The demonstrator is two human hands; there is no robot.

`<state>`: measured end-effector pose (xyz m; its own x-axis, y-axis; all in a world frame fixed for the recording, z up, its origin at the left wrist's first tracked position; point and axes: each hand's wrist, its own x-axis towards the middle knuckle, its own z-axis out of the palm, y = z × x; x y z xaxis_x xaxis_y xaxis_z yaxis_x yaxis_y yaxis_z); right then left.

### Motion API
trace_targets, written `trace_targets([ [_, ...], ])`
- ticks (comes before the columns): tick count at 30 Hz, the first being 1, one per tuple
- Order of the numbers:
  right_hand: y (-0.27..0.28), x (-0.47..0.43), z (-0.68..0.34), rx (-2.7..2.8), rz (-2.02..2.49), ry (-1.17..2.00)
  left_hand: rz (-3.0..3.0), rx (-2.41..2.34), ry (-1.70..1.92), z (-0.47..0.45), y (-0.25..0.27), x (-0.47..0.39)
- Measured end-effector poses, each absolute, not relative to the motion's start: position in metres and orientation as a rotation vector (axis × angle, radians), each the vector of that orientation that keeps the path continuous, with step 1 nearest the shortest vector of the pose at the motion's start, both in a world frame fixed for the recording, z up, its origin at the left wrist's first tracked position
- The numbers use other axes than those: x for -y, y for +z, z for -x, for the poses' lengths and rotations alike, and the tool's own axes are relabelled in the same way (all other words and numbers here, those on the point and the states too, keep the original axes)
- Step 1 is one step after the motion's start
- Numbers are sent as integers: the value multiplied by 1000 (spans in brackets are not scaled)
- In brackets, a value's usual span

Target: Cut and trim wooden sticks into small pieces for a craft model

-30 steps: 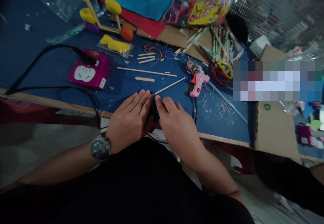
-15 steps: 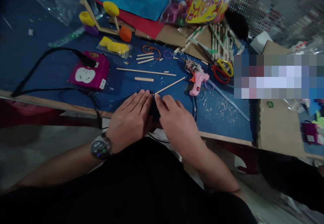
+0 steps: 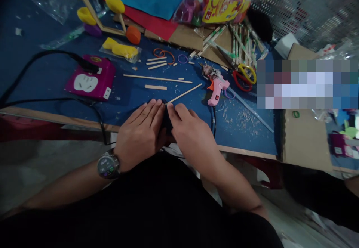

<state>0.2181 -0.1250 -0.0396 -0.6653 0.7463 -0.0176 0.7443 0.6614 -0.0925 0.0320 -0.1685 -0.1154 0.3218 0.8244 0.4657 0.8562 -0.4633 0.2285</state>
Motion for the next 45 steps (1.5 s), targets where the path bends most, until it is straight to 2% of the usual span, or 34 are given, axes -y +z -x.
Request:
trace_targets([
  [15, -47, 130, -234, 2706, 1229, 180, 2551, 1620, -775, -33, -111, 168],
  [32, -40, 122, -207, 2923, 1326, 145, 2457, 1601, -832, -34, -112, 168],
  [45, -36, 120, -252, 2579, 1201, 281, 2529, 1541, -758, -27, -98, 162],
])
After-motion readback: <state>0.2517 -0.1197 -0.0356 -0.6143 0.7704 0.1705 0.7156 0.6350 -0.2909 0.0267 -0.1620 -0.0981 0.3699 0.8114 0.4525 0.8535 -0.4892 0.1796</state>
